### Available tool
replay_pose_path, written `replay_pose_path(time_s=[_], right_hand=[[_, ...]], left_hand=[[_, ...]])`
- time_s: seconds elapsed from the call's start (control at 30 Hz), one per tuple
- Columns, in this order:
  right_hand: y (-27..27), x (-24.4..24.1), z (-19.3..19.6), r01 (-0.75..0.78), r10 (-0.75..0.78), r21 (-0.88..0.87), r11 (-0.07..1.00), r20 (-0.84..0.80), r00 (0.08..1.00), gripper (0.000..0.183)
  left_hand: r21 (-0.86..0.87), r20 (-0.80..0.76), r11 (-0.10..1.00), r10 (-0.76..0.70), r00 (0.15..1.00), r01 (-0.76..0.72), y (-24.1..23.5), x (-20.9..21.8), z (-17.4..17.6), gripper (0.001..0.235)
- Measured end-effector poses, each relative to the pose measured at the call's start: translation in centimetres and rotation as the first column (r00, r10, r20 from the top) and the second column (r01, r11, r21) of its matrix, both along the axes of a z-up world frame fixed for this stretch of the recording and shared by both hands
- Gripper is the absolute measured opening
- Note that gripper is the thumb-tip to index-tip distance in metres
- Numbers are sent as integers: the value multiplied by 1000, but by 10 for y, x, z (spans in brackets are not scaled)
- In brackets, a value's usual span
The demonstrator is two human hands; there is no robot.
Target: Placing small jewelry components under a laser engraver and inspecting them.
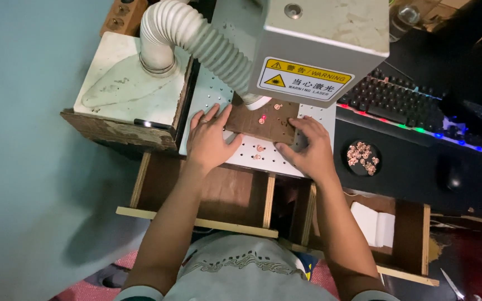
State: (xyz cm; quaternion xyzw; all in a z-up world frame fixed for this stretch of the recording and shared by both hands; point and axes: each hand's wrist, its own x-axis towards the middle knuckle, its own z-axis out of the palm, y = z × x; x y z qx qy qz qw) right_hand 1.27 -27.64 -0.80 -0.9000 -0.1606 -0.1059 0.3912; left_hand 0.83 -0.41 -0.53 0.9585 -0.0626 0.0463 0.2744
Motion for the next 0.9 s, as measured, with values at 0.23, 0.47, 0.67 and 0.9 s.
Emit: replay_pose_path(time_s=[0.23, 0.47, 0.67, 0.9], right_hand=[[0, 0, -2, 32, -32, -4, 999, -5, 999, 63], [1, 0, 0, 34, -34, -2, 999, -30, 999, 63], [2, 0, 2, 34, -35, -18, 999, -39, 999, 64], [1, 1, 2, 29, -31, -24, 999, -59, 998, 64]], left_hand=[[6, -32, 1000, -12, 999, 12, -2, 0, 2, 77], [46, -71, 999, -10, 997, 13, -1, 1, 4, 78], [50, -64, 999, -7, 998, 10, -1, 2, 0, 78], [61, -84, 998, -14, 996, 19, -1, 0, 5, 77]])
